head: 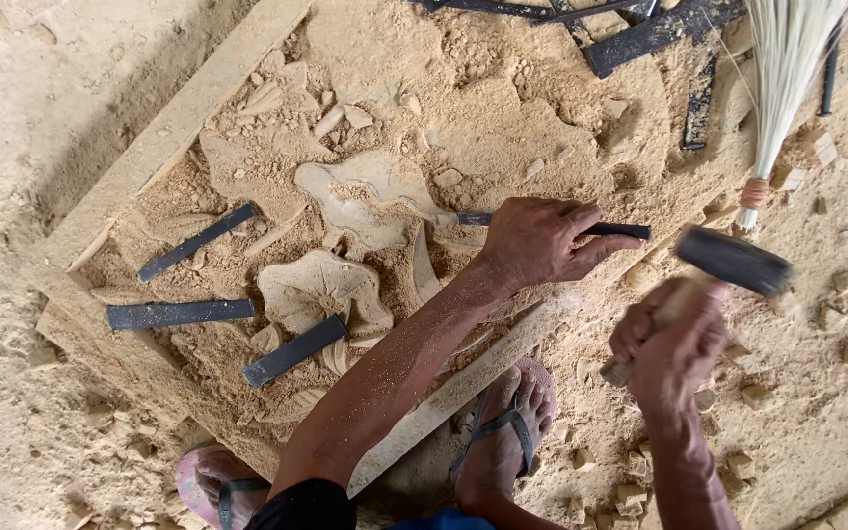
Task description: The person carves a stone slab by hammering a chisel into the surface and occasionally brushing away the debris with a hand brush.
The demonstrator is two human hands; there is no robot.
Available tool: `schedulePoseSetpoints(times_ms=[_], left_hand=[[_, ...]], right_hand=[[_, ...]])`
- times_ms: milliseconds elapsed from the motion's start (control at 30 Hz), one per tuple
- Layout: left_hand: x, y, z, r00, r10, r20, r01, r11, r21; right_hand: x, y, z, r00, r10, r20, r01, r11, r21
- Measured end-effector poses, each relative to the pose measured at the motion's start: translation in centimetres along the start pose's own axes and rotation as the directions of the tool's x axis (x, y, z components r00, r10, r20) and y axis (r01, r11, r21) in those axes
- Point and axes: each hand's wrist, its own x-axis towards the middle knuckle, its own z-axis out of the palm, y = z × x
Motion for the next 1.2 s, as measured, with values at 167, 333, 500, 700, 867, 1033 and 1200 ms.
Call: schedulePoseSetpoints(times_ms=[167,333,500,700,867,1033,1200], left_hand=[[0.7,0.2,-1.1,0.999,-0.029,0.038,0.034,0.993,-0.112],[0.0,-0.3,0.2,0.998,-0.029,0.062,0.029,1.000,0.011],[0.5,0.1,-0.8,0.997,0.022,-0.068,-0.022,1.000,-0.001],[-0.9,-0.6,0.4,1.000,-0.010,0.025,0.011,0.999,-0.038],[-1.3,-0.6,-0.1,0.996,0.010,0.093,-0.009,1.000,-0.014],[-1.8,-1.1,0.5,0.993,0.032,0.118,-0.029,0.999,-0.032],[-2.4,0.6,-1.1,0.938,-0.014,0.347,0.021,1.000,-0.018]], right_hand=[[0.8,-2.0,1.6,0.979,0.108,-0.176,-0.127,0.987,-0.099],[1.2,-0.9,-1.2,0.994,0.071,0.087,-0.042,0.955,-0.294],[1.7,-4.5,2.0,0.934,0.105,-0.342,-0.112,0.994,0.000],[1.8,-2.2,-2.4,0.993,0.113,-0.016,-0.112,0.933,-0.343],[0.7,-0.6,-1.2,0.993,0.084,-0.083,-0.099,0.976,-0.194],[1.1,0.1,-2.0,0.999,0.052,-0.007,-0.052,0.978,-0.202],[-1.2,-2.9,-1.7,0.959,0.246,0.143,-0.179,0.912,-0.369]])
